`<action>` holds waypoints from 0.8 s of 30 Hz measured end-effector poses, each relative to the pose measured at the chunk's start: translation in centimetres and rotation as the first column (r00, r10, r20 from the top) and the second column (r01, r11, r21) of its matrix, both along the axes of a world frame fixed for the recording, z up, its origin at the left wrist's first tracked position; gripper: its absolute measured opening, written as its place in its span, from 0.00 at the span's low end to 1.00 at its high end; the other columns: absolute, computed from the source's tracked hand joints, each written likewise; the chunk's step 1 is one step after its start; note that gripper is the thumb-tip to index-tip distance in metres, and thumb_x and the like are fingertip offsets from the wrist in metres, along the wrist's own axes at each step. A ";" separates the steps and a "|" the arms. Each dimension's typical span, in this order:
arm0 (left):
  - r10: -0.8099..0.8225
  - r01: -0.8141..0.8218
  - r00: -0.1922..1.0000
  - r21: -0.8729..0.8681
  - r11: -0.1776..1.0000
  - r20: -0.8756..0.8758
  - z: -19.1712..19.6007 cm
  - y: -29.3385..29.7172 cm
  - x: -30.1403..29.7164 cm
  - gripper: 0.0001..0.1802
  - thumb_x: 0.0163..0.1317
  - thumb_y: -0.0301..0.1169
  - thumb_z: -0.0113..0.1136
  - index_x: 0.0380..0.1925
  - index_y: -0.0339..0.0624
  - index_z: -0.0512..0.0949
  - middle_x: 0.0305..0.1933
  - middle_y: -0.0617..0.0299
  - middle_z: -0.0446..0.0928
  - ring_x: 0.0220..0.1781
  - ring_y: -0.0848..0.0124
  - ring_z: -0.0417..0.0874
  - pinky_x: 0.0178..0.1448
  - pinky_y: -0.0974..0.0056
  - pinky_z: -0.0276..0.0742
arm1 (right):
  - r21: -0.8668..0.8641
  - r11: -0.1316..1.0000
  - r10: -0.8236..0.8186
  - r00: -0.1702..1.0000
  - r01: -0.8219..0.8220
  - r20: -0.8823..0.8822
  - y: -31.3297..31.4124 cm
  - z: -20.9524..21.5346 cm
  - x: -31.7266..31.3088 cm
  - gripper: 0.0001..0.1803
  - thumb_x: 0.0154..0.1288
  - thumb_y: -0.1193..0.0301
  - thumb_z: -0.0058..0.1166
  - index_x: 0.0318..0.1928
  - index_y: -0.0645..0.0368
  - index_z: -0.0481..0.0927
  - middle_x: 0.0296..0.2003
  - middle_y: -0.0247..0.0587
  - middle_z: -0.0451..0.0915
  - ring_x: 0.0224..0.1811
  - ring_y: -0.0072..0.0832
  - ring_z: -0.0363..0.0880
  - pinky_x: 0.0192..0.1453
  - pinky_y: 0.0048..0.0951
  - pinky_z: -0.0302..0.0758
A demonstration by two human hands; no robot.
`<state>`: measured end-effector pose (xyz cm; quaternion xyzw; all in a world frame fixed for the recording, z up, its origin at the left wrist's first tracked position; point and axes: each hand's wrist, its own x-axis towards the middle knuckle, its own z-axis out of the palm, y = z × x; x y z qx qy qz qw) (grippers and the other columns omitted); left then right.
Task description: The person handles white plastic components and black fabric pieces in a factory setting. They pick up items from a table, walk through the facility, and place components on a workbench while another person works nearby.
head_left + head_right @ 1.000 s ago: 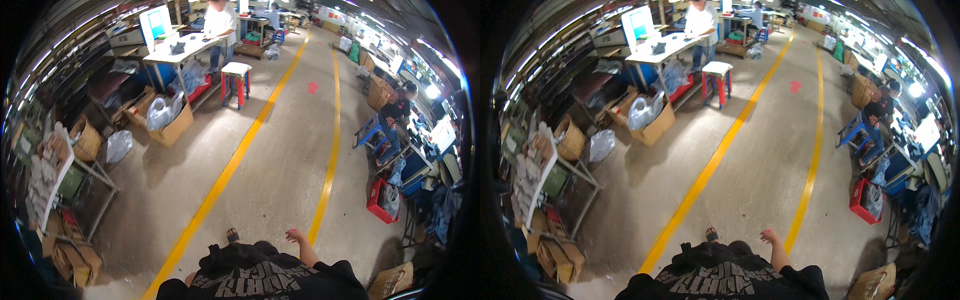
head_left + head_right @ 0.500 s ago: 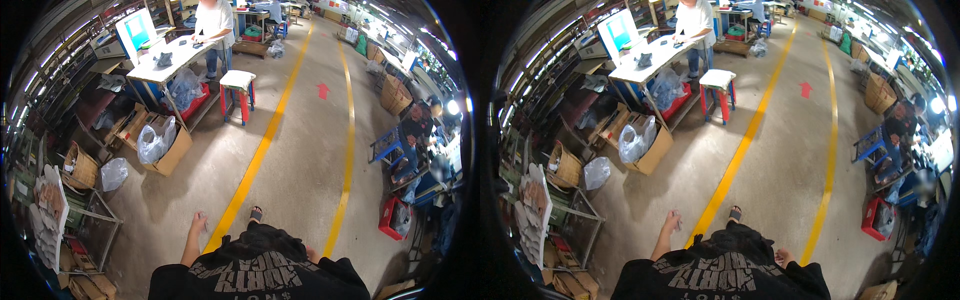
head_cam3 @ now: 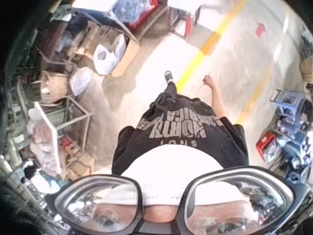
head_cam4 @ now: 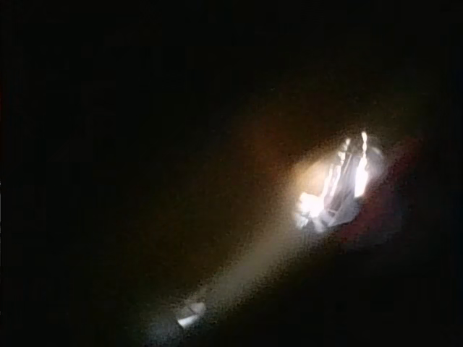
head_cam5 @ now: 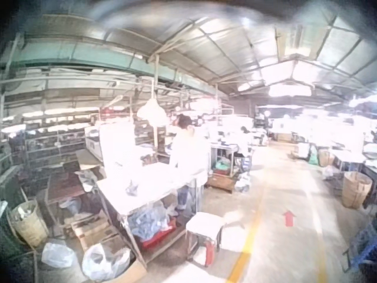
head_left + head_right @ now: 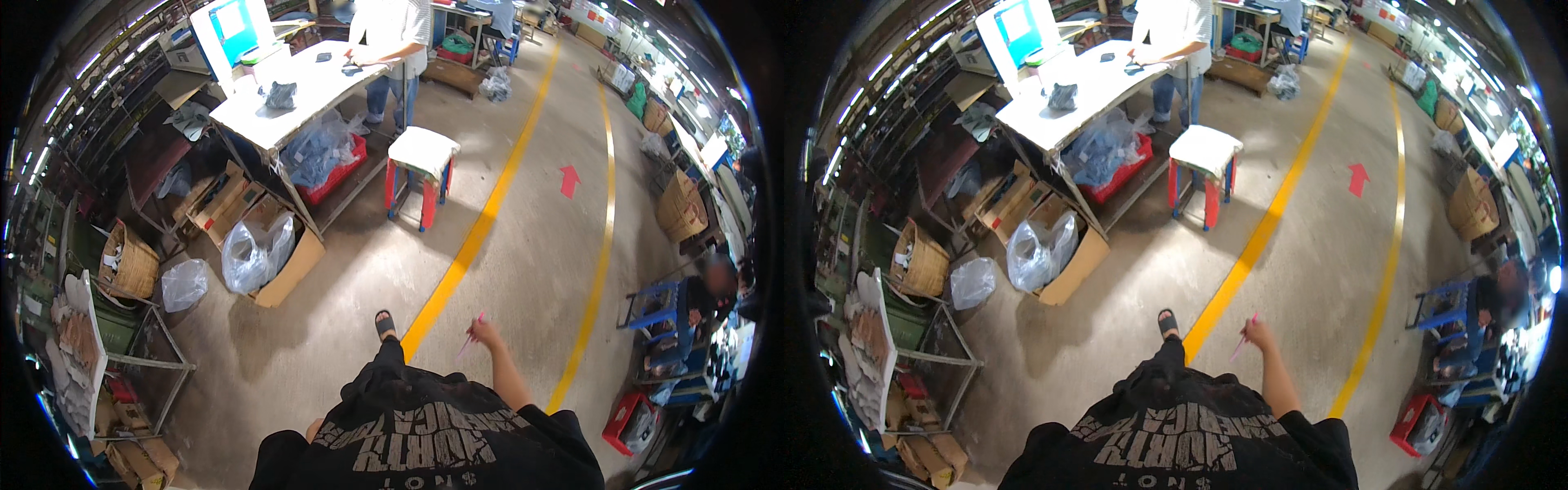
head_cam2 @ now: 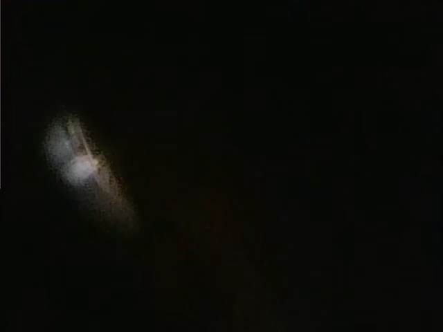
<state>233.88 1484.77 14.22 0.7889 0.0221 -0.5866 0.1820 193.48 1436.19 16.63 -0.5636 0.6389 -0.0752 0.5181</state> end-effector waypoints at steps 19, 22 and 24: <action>0.092 -0.009 0.982 -0.445 0.896 0.164 4.6 -62.4 23.4 0.26 0.70 0.46 0.60 0.61 0.47 0.67 0.47 0.54 0.79 0.44 0.55 0.88 0.47 0.46 0.84 | 0.368 0.844 -0.439 0.896 0.390 0.059 -29.2 -2.6 13.3 0.22 0.76 0.59 0.37 0.32 0.62 0.76 0.23 0.44 0.76 0.21 0.36 0.76 0.25 0.39 0.74; 0.287 -0.282 0.957 -0.366 0.887 -0.040 6.4 -67.3 24.1 0.25 0.73 0.47 0.55 0.62 0.49 0.62 0.45 0.57 0.75 0.37 0.57 0.88 0.39 0.46 0.85 | 0.308 0.922 -0.216 0.972 0.235 -0.094 -33.2 -2.6 13.6 0.22 0.76 0.56 0.38 0.35 0.61 0.77 0.29 0.45 0.81 0.26 0.39 0.79 0.30 0.43 0.78; 0.324 -0.320 0.945 -0.325 0.890 -0.046 7.3 -70.0 24.7 0.24 0.75 0.47 0.53 0.62 0.50 0.61 0.46 0.57 0.75 0.36 0.57 0.88 0.37 0.47 0.85 | 0.451 0.847 -0.324 0.946 0.281 0.020 -37.6 -3.0 14.0 0.24 0.76 0.55 0.38 0.37 0.61 0.78 0.29 0.46 0.81 0.27 0.40 0.80 0.31 0.43 0.79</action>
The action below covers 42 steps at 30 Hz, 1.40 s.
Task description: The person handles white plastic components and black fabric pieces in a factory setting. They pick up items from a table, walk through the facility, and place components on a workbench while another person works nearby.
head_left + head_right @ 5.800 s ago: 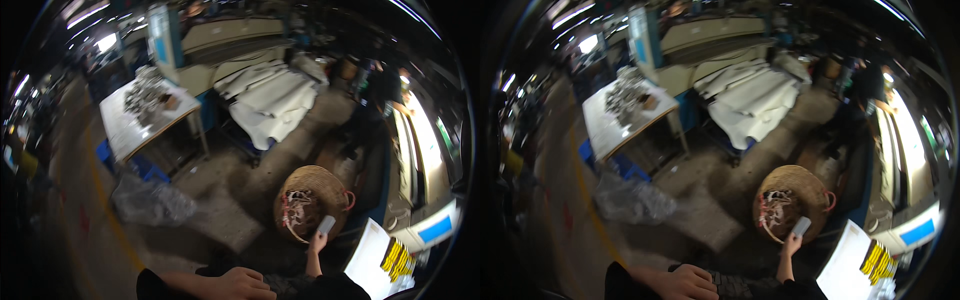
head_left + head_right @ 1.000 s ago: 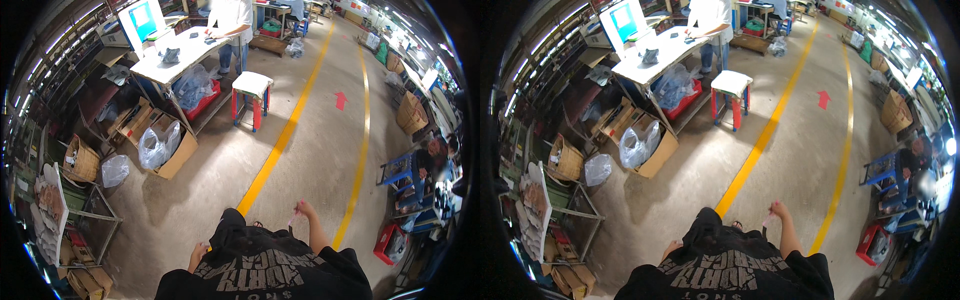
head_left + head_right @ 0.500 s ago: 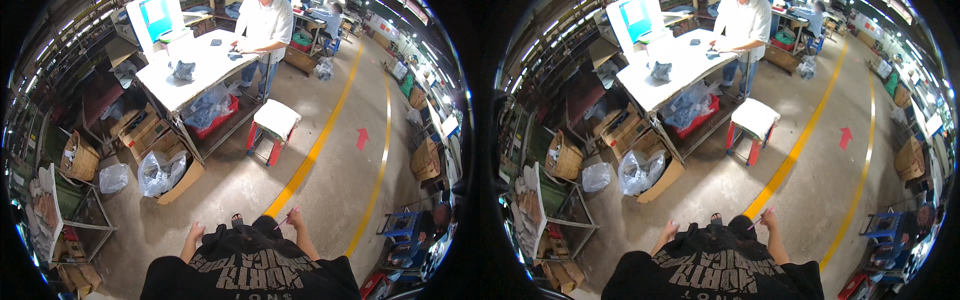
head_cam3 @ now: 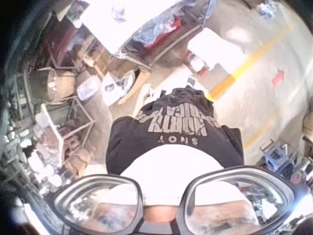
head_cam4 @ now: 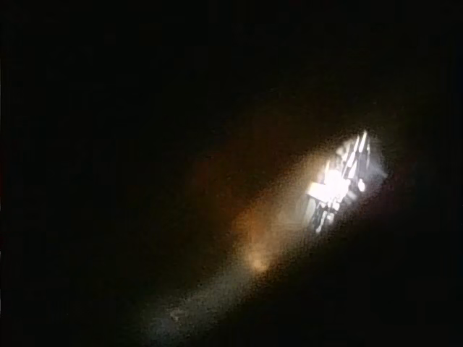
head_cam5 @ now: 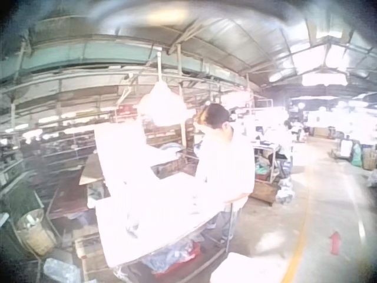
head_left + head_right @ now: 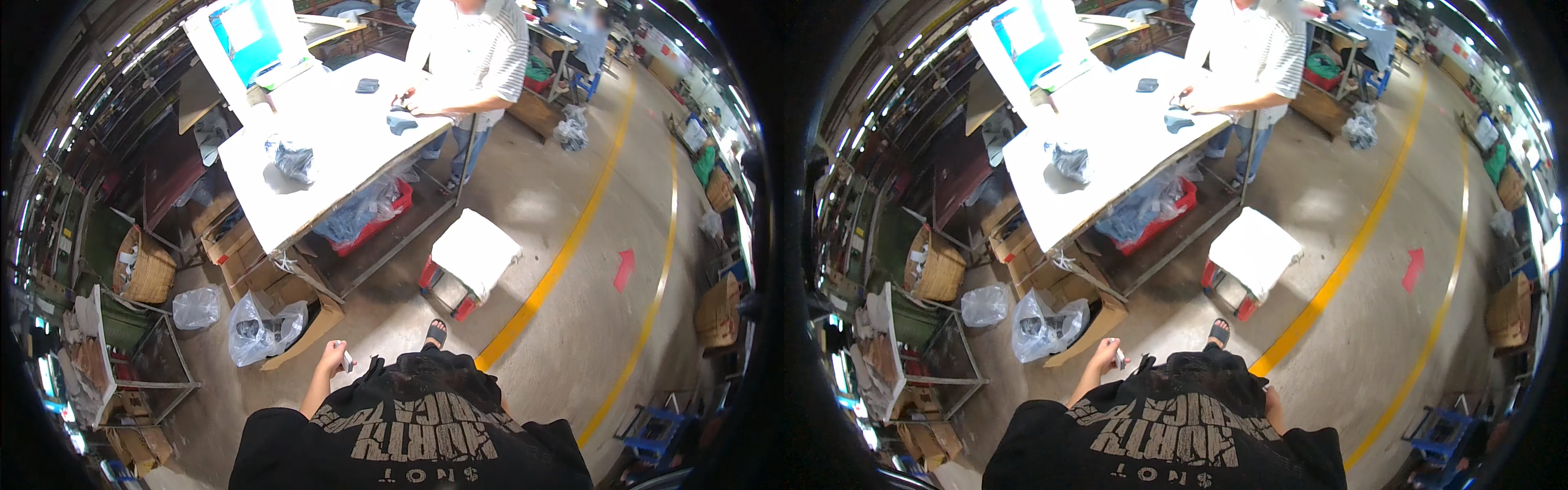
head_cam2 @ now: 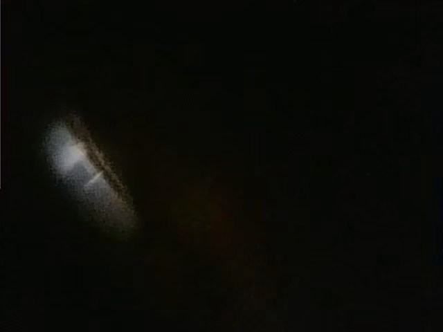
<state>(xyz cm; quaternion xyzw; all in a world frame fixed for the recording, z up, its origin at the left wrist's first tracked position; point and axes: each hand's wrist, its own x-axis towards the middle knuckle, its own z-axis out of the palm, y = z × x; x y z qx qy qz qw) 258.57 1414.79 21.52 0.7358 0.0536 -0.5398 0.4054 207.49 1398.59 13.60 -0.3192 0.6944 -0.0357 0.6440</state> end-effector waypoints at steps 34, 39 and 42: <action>-0.345 0.249 0.939 -0.715 0.653 0.012 15.7 -38.9 28.8 0.15 0.78 0.45 0.48 0.44 0.44 0.72 0.31 0.58 0.78 0.28 0.73 0.77 0.34 0.71 0.74 | -0.320 0.404 0.676 0.044 -0.857 0.736 -41.4 24.4 65.2 0.29 0.84 0.51 0.36 0.50 0.61 0.85 0.22 0.32 0.77 0.17 0.17 0.65 0.27 0.21 0.69; -0.093 -0.061 0.976 -0.651 0.756 -0.199 15.1 -39.1 31.6 0.14 0.77 0.43 0.49 0.39 0.44 0.70 0.33 0.54 0.80 0.24 0.69 0.79 0.26 0.65 0.77 | -0.298 0.340 0.586 -0.047 -0.892 0.809 -44.5 20.8 67.6 0.32 0.85 0.49 0.27 0.69 0.60 0.70 0.41 0.43 0.85 0.35 0.21 0.76 0.51 0.24 0.76; -0.052 -0.174 0.944 -0.624 0.762 -0.327 14.3 -39.0 32.7 0.14 0.78 0.43 0.49 0.37 0.45 0.69 0.37 0.52 0.81 0.24 0.68 0.82 0.24 0.63 0.80 | -0.033 0.341 0.422 0.122 -0.940 0.898 -45.3 19.0 67.7 0.35 0.84 0.46 0.24 0.75 0.58 0.63 0.51 0.49 0.83 0.45 0.28 0.80 0.58 0.29 0.74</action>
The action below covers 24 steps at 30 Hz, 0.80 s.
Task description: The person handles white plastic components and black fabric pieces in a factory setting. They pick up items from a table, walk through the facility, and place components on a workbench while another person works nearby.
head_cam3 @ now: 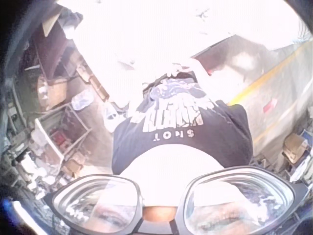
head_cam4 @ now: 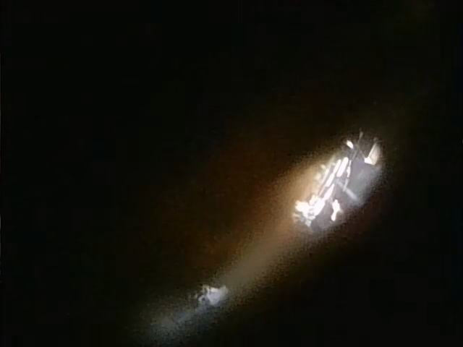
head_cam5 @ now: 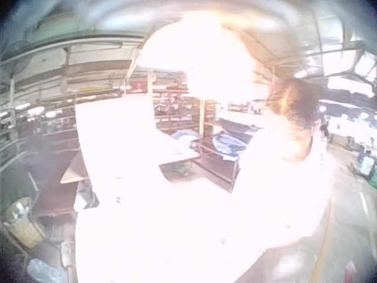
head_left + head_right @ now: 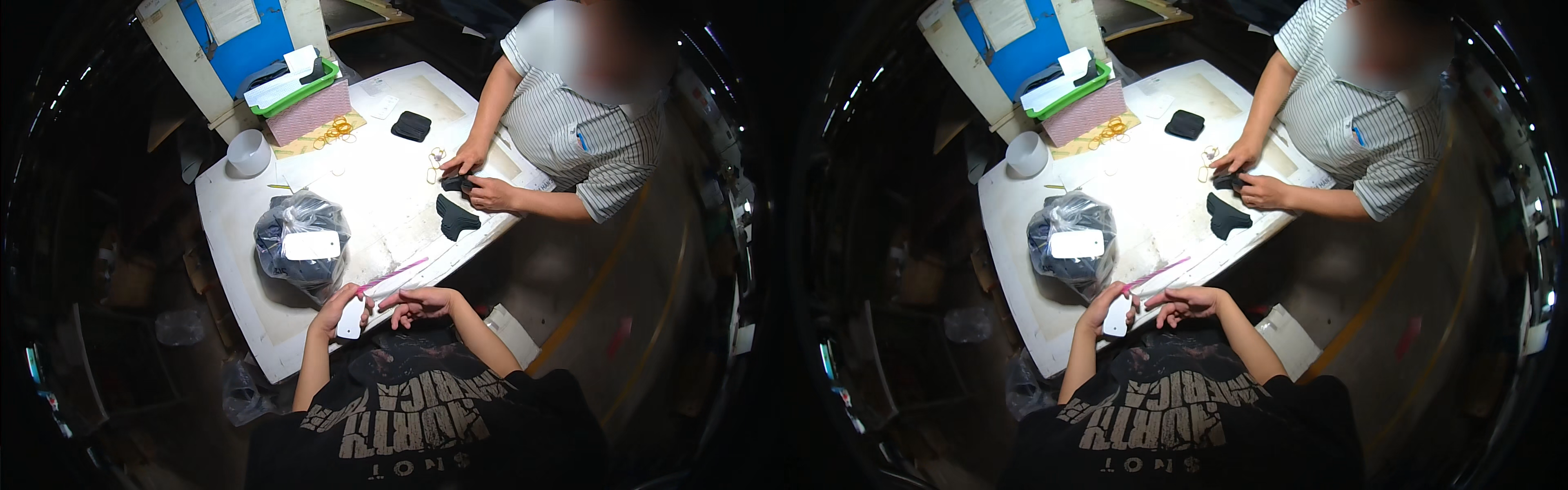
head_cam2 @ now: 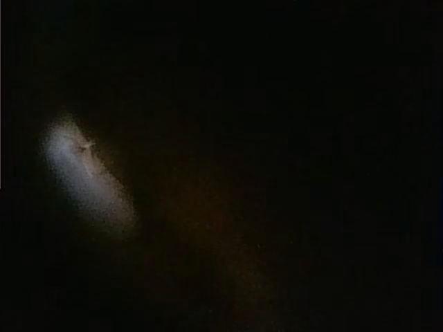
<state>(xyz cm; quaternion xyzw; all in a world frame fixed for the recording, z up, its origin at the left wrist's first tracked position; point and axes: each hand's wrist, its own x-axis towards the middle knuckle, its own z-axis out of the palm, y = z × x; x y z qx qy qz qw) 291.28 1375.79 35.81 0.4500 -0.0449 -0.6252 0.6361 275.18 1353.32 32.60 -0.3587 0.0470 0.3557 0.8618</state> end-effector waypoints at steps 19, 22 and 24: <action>-0.025 -0.041 0.979 0.318 0.947 0.201 2.4 -5.2 1.2 0.31 0.78 0.48 0.50 0.69 0.43 0.54 0.51 0.38 0.82 0.34 0.58 0.89 0.30 0.62 0.84 | -0.729 0.666 -0.286 0.957 0.160 -0.051 -11.2 3.2 3.2 0.28 0.81 0.51 0.40 0.27 0.58 0.74 0.19 0.38 0.80 0.14 0.22 0.71 0.20 0.27 0.73; -0.237 -0.047 0.872 0.555 0.831 0.429 3.9 -5.5 0.3 0.32 0.76 0.46 0.53 0.65 0.34 0.57 0.51 0.35 0.82 0.39 0.51 0.89 0.38 0.56 0.85 | -0.781 0.604 -0.244 0.970 0.158 0.008 -12.0 2.8 2.9 0.28 0.80 0.52 0.42 0.25 0.58 0.74 0.17 0.36 0.80 0.13 0.22 0.72 0.18 0.26 0.70; -0.529 -0.144 0.499 0.668 0.730 0.686 4.7 -6.0 -0.4 0.29 0.74 0.43 0.55 0.62 0.32 0.60 0.46 0.37 0.83 0.42 0.43 0.87 0.47 0.51 0.82 | -0.777 0.600 -0.254 0.966 0.193 0.043 -12.3 2.4 2.7 0.28 0.81 0.53 0.42 0.24 0.58 0.74 0.16 0.36 0.79 0.12 0.21 0.72 0.17 0.26 0.68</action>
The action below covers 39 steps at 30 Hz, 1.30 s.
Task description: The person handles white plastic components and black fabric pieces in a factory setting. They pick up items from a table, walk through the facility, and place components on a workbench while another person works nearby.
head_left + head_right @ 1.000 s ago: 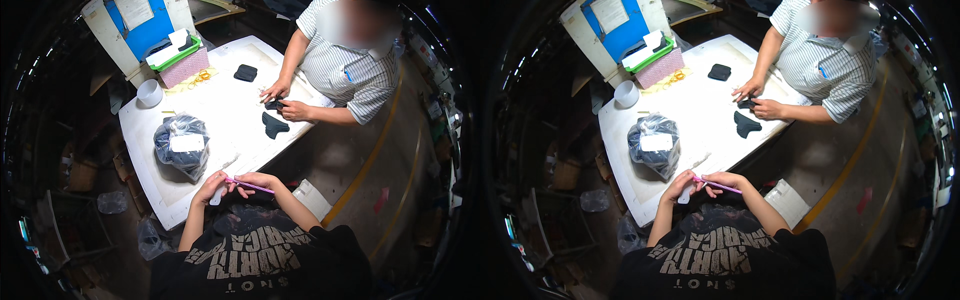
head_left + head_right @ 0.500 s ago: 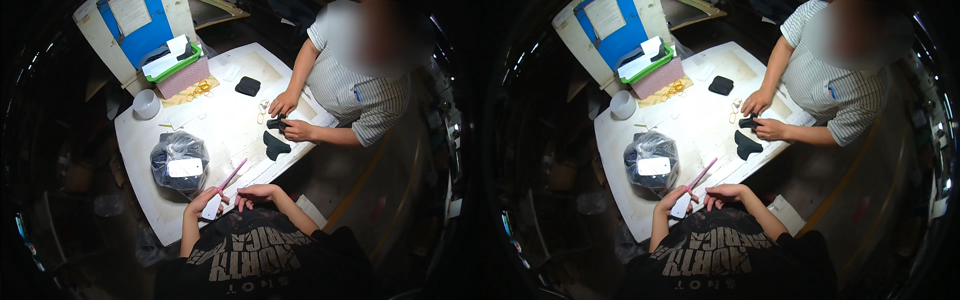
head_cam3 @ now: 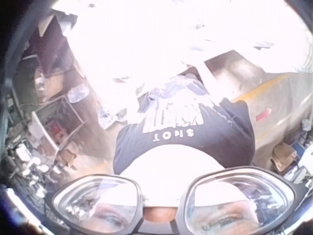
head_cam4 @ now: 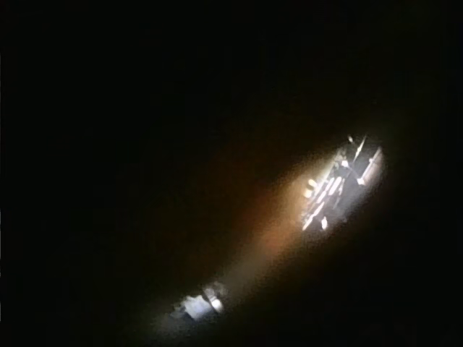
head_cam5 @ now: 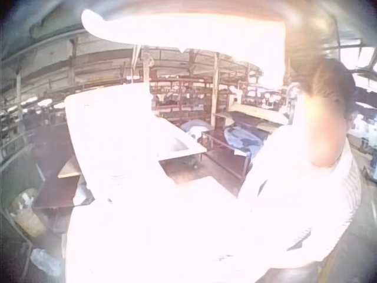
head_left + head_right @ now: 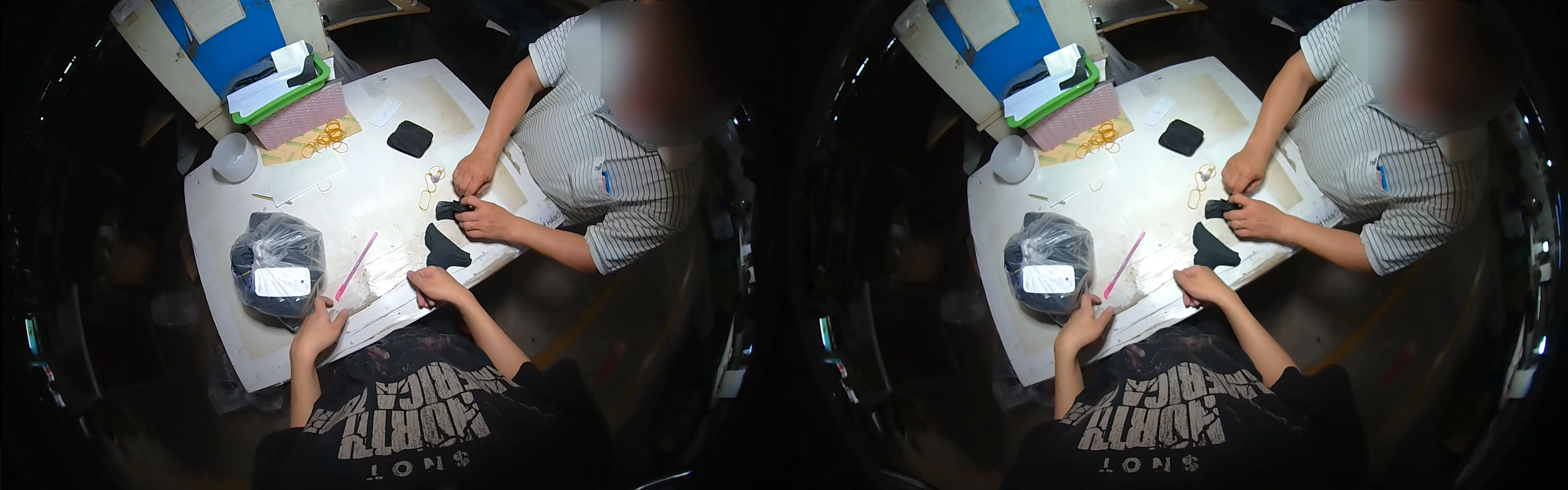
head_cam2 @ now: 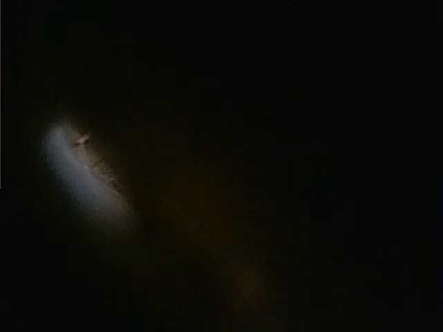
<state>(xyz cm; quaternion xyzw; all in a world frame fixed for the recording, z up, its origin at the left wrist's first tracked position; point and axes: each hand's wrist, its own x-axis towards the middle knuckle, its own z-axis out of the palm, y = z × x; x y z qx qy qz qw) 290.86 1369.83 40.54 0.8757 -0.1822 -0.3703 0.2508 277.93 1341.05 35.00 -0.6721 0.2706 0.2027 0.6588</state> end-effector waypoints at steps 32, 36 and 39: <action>-0.279 0.373 0.924 -0.446 0.814 0.263 -4.2 -15.0 -3.4 0.33 0.56 0.33 0.72 0.63 0.42 0.72 0.56 0.47 0.72 0.61 0.49 0.75 0.64 0.55 0.74 | -0.710 0.702 0.363 0.829 0.057 0.426 -1.1 8.5 -3.9 0.15 0.64 0.72 0.62 0.49 0.63 0.75 0.45 0.50 0.75 0.50 0.48 0.74 0.56 0.41 0.73; -0.304 0.411 0.899 -0.367 0.835 0.314 -4.8 -14.8 -3.7 0.33 0.56 0.35 0.74 0.61 0.45 0.73 0.55 0.51 0.72 0.62 0.50 0.75 0.63 0.53 0.75 | -0.913 0.402 0.339 0.914 0.076 0.225 -2.4 6.6 -4.1 0.57 0.45 0.60 0.79 0.74 0.57 0.60 0.70 0.63 0.58 0.73 0.59 0.58 0.76 0.53 0.59; -0.265 0.382 0.908 -0.379 0.843 0.325 -4.8 -14.9 -3.9 0.29 0.55 0.35 0.74 0.57 0.43 0.77 0.53 0.51 0.73 0.59 0.50 0.76 0.62 0.54 0.75 | -0.948 0.314 0.312 0.949 -0.054 0.049 -3.0 4.7 -4.1 0.64 0.42 0.57 0.81 0.76 0.57 0.56 0.71 0.66 0.57 0.74 0.60 0.57 0.77 0.53 0.57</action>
